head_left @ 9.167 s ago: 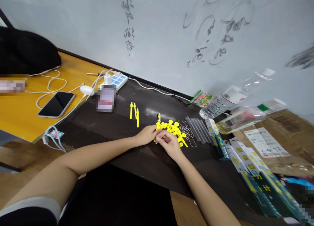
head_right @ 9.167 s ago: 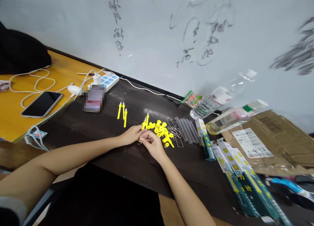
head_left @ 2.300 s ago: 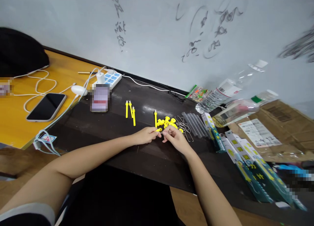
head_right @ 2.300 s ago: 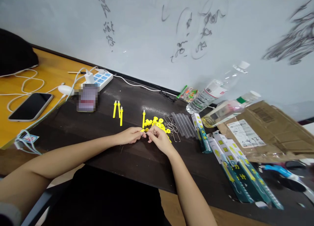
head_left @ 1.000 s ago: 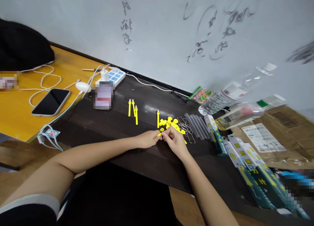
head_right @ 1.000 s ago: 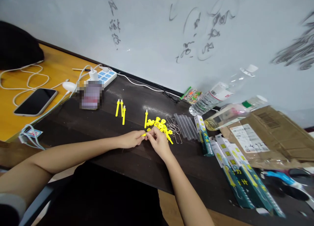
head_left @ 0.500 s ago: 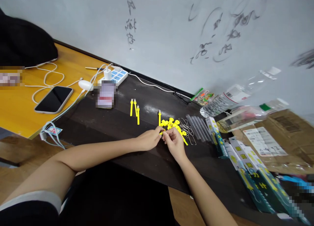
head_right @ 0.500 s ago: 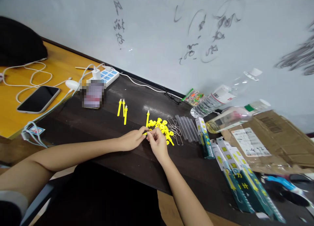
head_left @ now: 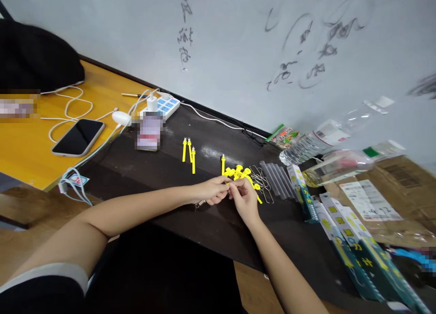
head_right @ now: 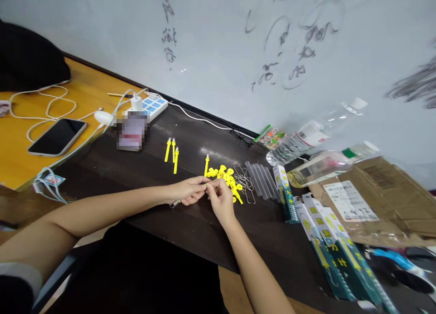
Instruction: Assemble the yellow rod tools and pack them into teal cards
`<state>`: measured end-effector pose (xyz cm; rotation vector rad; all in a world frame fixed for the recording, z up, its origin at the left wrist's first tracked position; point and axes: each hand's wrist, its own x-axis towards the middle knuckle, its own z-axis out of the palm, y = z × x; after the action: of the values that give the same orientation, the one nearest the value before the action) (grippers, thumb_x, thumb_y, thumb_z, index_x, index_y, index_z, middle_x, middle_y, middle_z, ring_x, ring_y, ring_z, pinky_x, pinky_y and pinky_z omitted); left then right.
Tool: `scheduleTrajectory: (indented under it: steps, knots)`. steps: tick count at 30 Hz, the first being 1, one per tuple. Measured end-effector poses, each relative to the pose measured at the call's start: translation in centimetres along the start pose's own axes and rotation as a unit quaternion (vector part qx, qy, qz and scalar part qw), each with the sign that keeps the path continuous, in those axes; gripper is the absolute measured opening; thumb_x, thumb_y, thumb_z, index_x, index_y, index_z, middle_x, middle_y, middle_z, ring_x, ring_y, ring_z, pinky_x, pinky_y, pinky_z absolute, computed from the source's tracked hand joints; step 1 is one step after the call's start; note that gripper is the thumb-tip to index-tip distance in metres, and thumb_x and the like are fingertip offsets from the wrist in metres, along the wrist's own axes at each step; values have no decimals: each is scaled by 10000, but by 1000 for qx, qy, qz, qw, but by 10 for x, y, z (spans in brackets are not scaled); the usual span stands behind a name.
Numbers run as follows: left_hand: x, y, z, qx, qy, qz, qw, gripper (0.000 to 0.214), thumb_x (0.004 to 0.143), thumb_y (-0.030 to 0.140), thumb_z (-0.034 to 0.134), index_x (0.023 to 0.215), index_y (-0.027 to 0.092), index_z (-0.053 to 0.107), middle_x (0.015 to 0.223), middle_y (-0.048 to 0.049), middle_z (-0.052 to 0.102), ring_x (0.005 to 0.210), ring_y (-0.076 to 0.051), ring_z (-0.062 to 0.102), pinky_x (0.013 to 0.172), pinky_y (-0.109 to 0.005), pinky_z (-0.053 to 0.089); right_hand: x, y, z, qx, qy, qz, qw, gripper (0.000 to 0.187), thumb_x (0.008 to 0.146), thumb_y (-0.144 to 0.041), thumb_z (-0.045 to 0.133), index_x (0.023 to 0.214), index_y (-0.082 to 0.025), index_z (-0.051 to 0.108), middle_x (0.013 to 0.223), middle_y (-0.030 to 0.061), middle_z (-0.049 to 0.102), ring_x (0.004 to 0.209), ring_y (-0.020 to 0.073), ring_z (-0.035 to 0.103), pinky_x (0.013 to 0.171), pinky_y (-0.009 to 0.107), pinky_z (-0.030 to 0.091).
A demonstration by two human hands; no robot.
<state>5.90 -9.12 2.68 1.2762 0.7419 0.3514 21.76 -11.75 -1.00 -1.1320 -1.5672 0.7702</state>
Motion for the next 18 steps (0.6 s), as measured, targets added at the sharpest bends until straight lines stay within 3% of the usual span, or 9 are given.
scheduleTrajectory:
  steps: [3, 7, 11, 15, 18]
  knots:
    - [0, 7, -6, -54, -17, -20, 998, 396, 926, 265, 338, 1320, 246, 301, 519, 105, 293, 330, -41, 203, 363, -139, 142, 3, -1, -3, 11, -25, 6, 1000, 177, 886, -370, 512, 806, -213, 503, 652, -25, 505, 541, 109, 481, 484, 230, 412]
    - [1, 8, -20, -55, -63, -46, 995, 521, 899, 240, 393, 1389, 251, 216, 524, 80, 417, 345, -55, 313, 356, -141, 224, 5, -3, -7, -24, -64, -12, 998, 209, 913, -386, 450, 1007, -220, 535, 729, -9, 496, 605, 122, 472, 543, 251, 403]
    - [2, 8, -31, -63, -102, -60, 991, 593, 863, 257, 464, 1406, 217, 231, 570, 36, 544, 401, -91, 453, 398, -182, 372, 7, -3, -6, -52, -80, -29, 995, 185, 880, -380, 510, 864, -205, 567, 794, 12, 525, 660, 128, 486, 612, 268, 409]
    - [-2, 17, -35, -149, -145, -64, 976, 525, 878, 439, 414, 1325, 165, 415, 752, -89, 678, 559, -175, 618, 507, -277, 486, 10, -2, -7, 49, -82, 52, 994, 222, 850, -429, 539, 825, -211, 506, 691, -25, 511, 532, 98, 452, 485, 228, 369]
    - [-6, 23, -39, -211, -150, -19, 966, 577, 861, 546, 379, 1279, 160, 472, 880, -136, 697, 710, -232, 669, 527, -290, 491, 11, -3, -10, 128, -76, 114, 982, 269, 827, -471, 553, 824, -218, 463, 636, -46, 499, 447, 76, 397, 398, 196, 307]
